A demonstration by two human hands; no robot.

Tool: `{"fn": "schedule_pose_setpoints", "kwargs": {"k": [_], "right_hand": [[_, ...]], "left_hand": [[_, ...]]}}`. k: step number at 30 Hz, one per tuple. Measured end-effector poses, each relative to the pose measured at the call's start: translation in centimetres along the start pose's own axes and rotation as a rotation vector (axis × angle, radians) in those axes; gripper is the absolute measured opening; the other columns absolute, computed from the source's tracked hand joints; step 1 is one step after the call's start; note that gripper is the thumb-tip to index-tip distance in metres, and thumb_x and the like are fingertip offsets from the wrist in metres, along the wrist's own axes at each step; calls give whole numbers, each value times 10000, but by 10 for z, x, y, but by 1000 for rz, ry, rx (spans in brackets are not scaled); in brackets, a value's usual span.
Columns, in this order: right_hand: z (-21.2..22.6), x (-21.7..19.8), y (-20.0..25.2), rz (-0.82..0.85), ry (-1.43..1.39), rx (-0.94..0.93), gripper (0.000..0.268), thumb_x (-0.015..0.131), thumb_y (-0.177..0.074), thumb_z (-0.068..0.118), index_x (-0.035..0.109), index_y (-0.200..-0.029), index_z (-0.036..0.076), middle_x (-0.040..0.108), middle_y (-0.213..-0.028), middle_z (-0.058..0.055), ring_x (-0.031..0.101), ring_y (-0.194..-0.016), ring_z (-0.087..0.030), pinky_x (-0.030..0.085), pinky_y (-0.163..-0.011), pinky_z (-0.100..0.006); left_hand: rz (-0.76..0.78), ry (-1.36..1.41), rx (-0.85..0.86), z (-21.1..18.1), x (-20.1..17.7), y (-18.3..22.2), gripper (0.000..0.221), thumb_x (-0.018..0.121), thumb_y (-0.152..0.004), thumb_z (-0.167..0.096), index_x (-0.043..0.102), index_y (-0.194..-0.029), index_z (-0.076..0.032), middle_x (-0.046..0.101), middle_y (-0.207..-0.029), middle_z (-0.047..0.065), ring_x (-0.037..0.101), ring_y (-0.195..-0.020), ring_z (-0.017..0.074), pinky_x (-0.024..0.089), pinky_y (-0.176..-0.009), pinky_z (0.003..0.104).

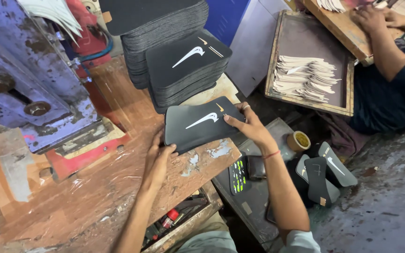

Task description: Manually aligning fabric pieces and using a press to apply logos.

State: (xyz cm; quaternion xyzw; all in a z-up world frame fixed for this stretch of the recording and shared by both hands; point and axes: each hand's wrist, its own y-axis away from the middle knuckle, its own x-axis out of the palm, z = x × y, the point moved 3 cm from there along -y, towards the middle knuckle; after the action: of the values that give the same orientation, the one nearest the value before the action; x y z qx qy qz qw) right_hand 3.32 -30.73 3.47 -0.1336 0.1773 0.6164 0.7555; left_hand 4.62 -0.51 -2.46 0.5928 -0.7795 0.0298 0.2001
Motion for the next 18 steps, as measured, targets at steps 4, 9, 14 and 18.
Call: {"fn": "schedule_pose_setpoints", "kwargs": {"k": [4, 9, 14, 18], "right_hand": [[27, -7, -3, 64, 171, 92, 558, 810, -830, 360, 624, -1222, 8, 671, -1084, -76, 608, -1022, -143, 490, -888, -279], [3, -3, -4, 77, 70, 56, 678, 828, -823, 353, 580, -1330, -23, 657, -1209, -124, 597, -1109, -175, 479, -937, -302], [26, 3, -5, 26, -30, -71, 719, 831, -832, 321, 557, -1387, -45, 647, -1261, -152, 599, -1174, -199, 476, -987, -304], [31, -4, -10, 57, -166, -38, 641, 733, -912, 349, 558, -1410, -14, 656, -1272, -125, 612, -1165, -165, 504, -940, -283]], "left_hand": [[14, -177, 48, 2, -5, 6, 641, 616, -889, -117, 463, -1509, -61, 671, -1299, 85, 647, -1028, 171, 536, -892, 309], [58, -105, 102, 13, -12, -2, 633, 656, -925, -157, 455, -1509, -20, 657, -1359, 93, 645, -1136, 162, 519, -964, 286], [-65, -166, -139, -44, 13, 1, 685, 691, -882, -304, 451, -1488, -93, 643, -1313, 57, 646, -1118, 154, 547, -837, 329], [-99, -121, 31, -13, 2, -17, 630, 766, -859, -255, 547, -1403, -24, 686, -1261, 107, 662, -1120, 186, 552, -891, 324]]}}
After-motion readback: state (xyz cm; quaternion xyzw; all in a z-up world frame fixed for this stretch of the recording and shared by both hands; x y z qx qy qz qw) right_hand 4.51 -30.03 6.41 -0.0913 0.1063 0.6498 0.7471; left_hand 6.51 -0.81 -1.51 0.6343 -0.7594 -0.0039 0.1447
